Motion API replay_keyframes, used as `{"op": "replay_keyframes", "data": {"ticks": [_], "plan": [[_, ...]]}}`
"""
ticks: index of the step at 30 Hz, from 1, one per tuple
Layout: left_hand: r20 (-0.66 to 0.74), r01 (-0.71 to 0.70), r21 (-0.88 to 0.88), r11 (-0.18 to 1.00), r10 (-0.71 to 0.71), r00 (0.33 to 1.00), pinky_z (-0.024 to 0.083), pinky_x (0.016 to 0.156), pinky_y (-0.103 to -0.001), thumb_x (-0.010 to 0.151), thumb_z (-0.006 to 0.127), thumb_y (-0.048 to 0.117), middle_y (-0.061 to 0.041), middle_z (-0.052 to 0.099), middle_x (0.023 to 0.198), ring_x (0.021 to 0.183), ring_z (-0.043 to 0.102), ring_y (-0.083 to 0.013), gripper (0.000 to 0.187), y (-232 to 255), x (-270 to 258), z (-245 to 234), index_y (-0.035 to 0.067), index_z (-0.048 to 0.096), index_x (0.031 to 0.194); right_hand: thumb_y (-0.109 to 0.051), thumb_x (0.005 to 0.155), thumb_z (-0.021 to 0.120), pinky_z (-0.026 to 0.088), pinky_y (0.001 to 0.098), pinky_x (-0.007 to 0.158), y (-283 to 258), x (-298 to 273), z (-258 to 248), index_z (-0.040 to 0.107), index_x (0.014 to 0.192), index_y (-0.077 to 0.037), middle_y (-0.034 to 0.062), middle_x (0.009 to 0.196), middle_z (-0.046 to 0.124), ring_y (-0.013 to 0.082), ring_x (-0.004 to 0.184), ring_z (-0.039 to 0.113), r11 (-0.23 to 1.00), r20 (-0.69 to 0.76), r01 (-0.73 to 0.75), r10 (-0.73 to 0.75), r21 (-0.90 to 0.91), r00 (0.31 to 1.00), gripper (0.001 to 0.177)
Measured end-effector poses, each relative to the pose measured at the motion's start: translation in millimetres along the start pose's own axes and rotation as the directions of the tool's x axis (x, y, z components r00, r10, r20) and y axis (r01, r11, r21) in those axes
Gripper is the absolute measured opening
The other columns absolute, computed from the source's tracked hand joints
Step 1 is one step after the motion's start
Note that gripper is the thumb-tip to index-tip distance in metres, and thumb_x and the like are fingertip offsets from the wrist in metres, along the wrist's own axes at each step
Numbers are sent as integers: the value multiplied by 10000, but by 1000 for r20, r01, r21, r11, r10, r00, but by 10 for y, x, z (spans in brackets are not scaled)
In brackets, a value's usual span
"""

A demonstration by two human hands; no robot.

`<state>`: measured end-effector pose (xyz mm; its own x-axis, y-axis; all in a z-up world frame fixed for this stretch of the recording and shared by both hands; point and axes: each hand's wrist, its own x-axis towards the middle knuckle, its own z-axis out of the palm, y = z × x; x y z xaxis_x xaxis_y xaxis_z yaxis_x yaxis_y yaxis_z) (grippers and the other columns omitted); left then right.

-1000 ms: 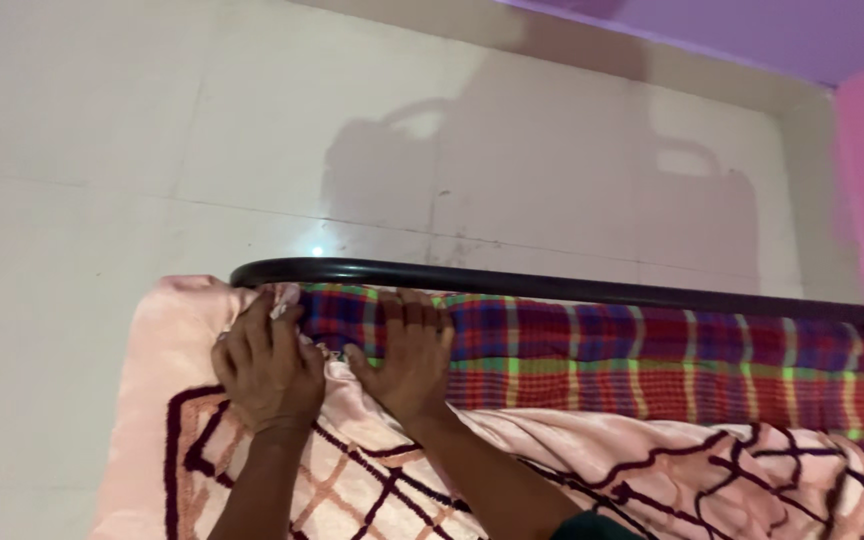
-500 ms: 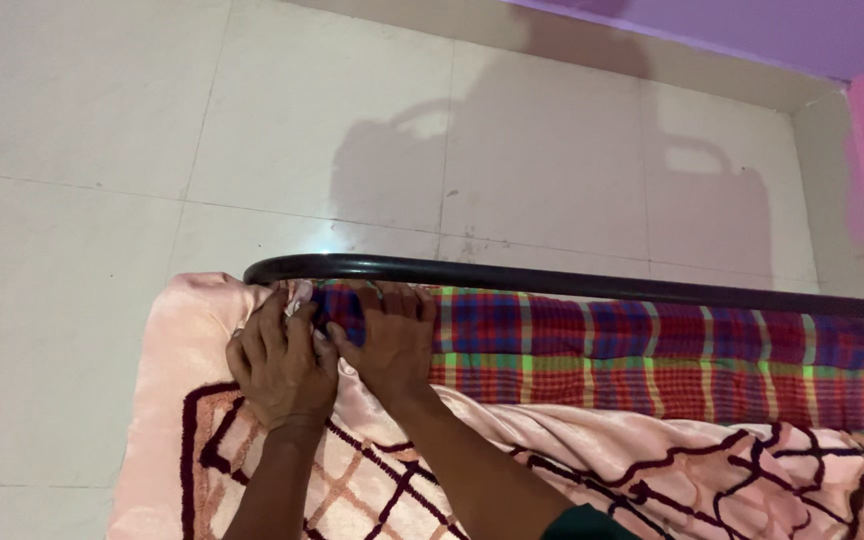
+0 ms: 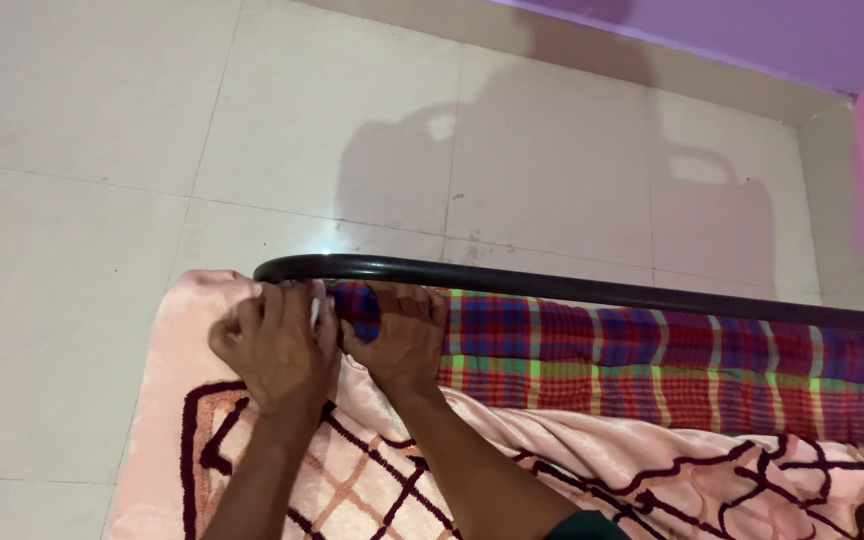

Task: The person tucks the edges of a blanket and a checkered fabric under the side of a thin mattress by hand.

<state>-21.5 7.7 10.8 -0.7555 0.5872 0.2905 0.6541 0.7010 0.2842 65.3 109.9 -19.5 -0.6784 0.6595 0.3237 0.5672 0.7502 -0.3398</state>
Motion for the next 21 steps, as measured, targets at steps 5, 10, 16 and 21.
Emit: {"op": "replay_keyframes", "data": {"ticks": [5, 10, 16, 21], "plan": [[-207, 9, 51, 999, 1, 978, 282, 1137, -576, 947, 785, 395, -94, 614, 1294, 1270, 508, -269, 371, -38, -8, -19, 160, 679, 1213, -551, 740, 763, 285, 526, 1133, 5, 23, -8, 630, 1282, -154, 138, 1244, 642, 327, 1248, 539, 1000, 2, 10, -10, -18, 1000, 684], [-241, 188, 18, 982, -178, 954, 247, 1054, -643, 665, 882, 472, -279, 532, 1389, 1347, 381, -438, 804, 13, 96, -139, 25, 625, 1283, -563, 779, 738, 295, 516, 1145, 31, 1, 12, 628, 1316, -150, 142, 1237, 638, 328, 1235, 532, 1000, 14, 15, -14, -28, 1000, 687], [-98, 196, -33, 980, -198, 975, 325, 1041, -579, 751, 877, 358, -140, 600, 1316, 1320, 440, -372, 530, -97, 158, -149, 59, 678, 1140, -570, 802, 729, 297, 521, 1146, 22, 18, 9, 627, 1293, -132, 137, 1229, 633, 325, 1248, 523, 1000, 55, 2, -1, -18, 998, 666], [-36, 183, -22, 983, -184, 982, 456, 882, -537, 741, 864, 327, -122, 678, 1118, 1114, 592, -368, 432, -210, 192, -103, 60, 663, 1016, -599, 801, 730, 285, 536, 1130, 32, 22, 15, 622, 1283, -99, 162, 1223, 626, 346, 1232, 520, 999, 86, 5, 0, -52, 996, 702]]}}
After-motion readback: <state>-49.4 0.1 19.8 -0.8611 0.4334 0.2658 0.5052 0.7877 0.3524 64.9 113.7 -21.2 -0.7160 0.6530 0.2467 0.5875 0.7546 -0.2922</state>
